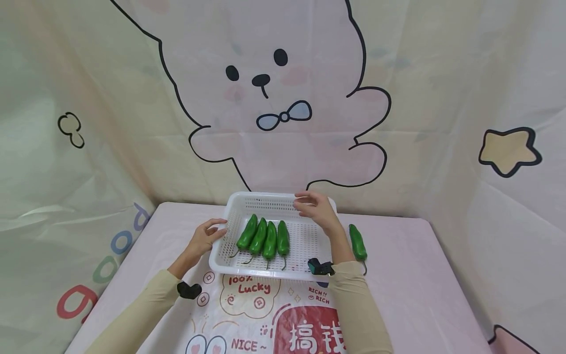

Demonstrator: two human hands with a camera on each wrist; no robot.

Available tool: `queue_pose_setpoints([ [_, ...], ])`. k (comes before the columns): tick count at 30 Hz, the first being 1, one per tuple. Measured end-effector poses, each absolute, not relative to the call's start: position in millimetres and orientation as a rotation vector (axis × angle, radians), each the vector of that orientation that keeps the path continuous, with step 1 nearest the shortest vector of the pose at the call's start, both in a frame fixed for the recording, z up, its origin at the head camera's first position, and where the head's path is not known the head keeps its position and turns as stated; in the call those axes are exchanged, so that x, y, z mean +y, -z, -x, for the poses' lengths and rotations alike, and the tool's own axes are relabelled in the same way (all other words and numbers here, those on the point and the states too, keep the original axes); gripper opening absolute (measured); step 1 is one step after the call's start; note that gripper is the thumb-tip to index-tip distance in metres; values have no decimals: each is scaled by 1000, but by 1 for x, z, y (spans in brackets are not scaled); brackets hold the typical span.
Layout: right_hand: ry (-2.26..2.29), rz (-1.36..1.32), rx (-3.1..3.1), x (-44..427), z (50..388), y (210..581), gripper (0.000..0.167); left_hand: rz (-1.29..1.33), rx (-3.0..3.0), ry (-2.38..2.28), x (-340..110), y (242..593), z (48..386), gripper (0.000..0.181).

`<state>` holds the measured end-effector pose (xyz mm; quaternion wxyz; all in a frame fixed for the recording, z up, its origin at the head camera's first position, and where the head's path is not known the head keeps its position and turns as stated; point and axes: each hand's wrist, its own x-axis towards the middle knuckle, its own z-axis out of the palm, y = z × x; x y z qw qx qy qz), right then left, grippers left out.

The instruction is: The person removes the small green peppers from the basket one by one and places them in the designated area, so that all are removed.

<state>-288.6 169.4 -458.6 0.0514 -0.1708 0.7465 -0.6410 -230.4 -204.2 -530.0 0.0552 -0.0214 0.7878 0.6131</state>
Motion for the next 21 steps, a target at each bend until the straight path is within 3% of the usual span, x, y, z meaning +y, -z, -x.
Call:
queue_pose_setpoints([
  [21,1767,417,2314,139,298,487,51,75,2379,-1889,-205,531,231,40],
])
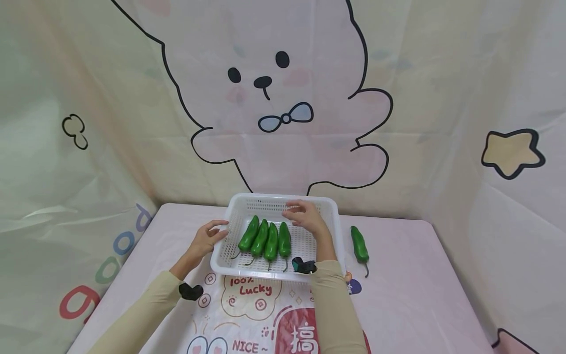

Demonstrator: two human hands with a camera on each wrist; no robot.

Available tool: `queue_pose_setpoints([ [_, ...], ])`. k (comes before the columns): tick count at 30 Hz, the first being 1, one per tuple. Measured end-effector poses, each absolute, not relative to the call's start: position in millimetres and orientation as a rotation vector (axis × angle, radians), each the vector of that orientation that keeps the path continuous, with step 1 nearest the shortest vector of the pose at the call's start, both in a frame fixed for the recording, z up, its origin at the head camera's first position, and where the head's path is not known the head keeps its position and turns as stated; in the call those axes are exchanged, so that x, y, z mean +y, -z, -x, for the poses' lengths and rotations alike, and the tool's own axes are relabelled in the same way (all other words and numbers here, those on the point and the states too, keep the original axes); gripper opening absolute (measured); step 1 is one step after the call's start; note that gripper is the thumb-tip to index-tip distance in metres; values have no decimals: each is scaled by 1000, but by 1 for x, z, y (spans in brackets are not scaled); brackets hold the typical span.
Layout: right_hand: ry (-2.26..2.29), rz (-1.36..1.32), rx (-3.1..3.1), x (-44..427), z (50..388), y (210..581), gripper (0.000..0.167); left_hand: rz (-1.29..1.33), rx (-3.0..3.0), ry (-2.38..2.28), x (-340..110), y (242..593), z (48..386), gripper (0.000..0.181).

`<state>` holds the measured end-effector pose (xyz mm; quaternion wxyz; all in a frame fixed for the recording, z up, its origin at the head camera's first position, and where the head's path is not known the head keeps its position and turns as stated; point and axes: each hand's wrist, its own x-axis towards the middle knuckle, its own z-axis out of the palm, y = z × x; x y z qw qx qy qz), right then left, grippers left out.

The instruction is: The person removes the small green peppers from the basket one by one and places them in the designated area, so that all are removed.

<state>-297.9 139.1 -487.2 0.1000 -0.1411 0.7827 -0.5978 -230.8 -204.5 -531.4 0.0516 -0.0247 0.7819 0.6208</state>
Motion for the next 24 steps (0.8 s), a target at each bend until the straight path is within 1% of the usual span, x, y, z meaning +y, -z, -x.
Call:
queue_pose_setpoints([
  [6,1723,364,2344,141,300,496,50,78,2376,-1884,-205,532,231,41],
  [11,1675,369,2340,142,301,500,50,84,2380,-1882,-205,531,231,40],
  [21,1586,335,2318,142,301,507,59,56,2388,-1886,-205,534,232,40],
  [24,1593,295,2303,141,301,512,60,56,2391,-1886,-205,533,231,40],
])
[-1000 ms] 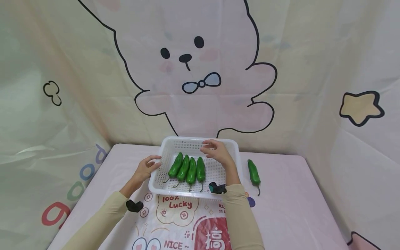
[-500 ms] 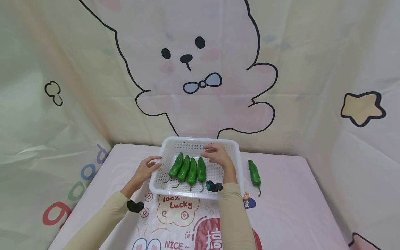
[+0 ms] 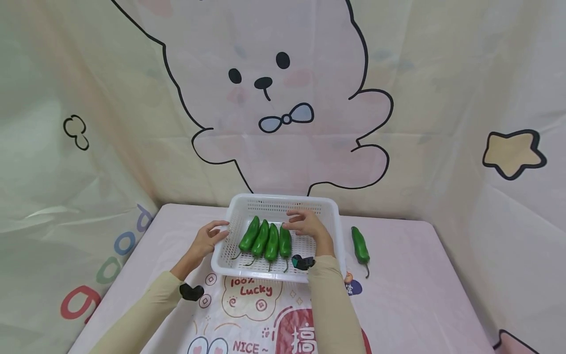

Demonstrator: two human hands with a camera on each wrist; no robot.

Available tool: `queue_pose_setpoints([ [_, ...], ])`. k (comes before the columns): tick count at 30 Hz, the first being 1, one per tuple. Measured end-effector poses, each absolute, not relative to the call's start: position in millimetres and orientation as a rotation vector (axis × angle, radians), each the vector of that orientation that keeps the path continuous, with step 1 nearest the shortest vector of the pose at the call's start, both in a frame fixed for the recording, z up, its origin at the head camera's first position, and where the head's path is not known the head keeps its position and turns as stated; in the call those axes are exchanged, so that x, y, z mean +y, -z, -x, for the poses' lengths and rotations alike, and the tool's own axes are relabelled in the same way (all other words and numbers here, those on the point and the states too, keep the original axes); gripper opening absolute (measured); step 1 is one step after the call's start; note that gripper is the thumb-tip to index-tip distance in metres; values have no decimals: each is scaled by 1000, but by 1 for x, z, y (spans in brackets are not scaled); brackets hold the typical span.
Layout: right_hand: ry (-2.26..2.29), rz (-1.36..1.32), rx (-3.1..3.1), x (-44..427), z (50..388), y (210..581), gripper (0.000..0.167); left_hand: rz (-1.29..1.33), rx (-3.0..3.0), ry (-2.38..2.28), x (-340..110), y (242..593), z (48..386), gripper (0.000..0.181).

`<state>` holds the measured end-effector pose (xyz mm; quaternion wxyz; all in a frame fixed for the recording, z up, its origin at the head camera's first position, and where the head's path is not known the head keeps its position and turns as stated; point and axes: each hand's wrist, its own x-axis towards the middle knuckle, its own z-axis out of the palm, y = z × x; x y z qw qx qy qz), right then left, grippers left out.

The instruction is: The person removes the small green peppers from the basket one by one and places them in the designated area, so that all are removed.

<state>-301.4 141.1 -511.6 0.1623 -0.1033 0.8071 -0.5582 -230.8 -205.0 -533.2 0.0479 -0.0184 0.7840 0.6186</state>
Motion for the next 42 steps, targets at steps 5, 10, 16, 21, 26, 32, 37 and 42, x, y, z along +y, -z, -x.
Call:
queue_pose_setpoints([
  [5,1601,240,2308,141,302,520,60,62,2398,-1876,-205,532,230,40],
  [10,1594,191,2316,139,304,528,59,54,2388,-1883,-205,531,229,40],
  [16,1600,157,2294,137,306,534,59,71,2376,-1892,-204,530,230,39],
  [21,1586,174,2311,134,304,534,61,79,2372,-1895,-204,529,230,39],
  [26,1549,200,2356,132,303,536,60,70,2366,-1896,-204,528,228,40],
  [32,1527,235,2376,130,305,541,59,76,2370,-1887,-204,527,229,40],
  [37,1537,241,2369,129,304,538,56,87,2376,-1882,-204,528,229,40],
  [42,1567,220,2350,128,303,538,52,91,2373,-1887,-204,529,229,40],
])
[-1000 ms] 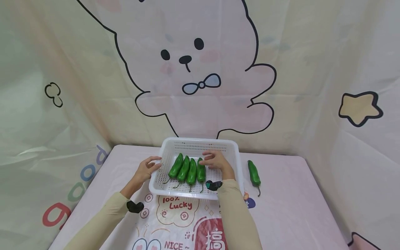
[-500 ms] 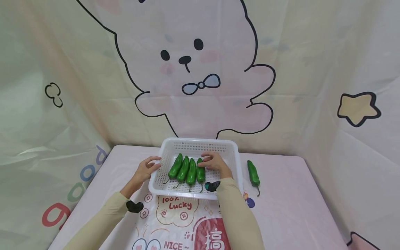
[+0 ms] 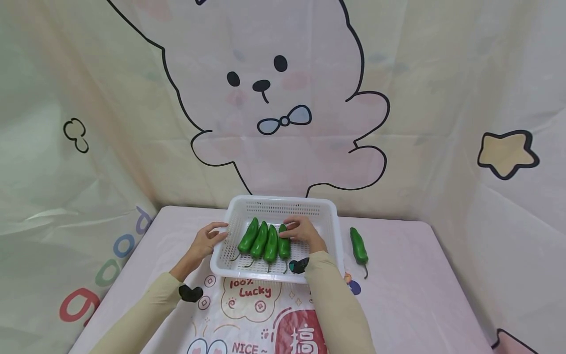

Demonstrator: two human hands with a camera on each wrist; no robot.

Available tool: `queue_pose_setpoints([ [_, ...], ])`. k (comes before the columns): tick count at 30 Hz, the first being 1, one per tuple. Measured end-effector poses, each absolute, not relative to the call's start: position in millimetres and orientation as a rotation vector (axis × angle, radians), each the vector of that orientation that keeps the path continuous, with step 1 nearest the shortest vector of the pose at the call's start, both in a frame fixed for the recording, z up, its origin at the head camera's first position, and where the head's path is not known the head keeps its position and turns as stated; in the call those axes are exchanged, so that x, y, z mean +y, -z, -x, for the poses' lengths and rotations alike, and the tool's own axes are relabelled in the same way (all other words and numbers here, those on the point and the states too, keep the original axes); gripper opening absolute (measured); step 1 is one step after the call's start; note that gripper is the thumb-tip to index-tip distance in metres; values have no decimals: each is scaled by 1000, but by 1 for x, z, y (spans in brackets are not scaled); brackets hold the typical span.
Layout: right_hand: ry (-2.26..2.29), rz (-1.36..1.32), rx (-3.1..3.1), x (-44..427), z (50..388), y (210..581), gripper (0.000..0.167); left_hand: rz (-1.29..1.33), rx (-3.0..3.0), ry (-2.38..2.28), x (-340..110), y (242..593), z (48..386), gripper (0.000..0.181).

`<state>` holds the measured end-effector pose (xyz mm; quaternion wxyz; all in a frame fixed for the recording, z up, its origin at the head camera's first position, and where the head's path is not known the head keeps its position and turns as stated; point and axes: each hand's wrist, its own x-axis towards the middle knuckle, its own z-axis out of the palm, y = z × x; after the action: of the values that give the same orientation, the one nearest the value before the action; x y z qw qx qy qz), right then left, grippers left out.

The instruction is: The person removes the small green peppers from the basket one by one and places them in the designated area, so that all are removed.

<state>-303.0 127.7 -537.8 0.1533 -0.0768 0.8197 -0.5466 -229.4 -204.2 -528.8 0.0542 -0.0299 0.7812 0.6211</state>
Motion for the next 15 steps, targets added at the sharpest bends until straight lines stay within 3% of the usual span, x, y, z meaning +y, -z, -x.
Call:
queue_pose_setpoints([
  [15,1573,223,2362,129,304,543,49,96,2353,-1895,-204,530,231,39],
])
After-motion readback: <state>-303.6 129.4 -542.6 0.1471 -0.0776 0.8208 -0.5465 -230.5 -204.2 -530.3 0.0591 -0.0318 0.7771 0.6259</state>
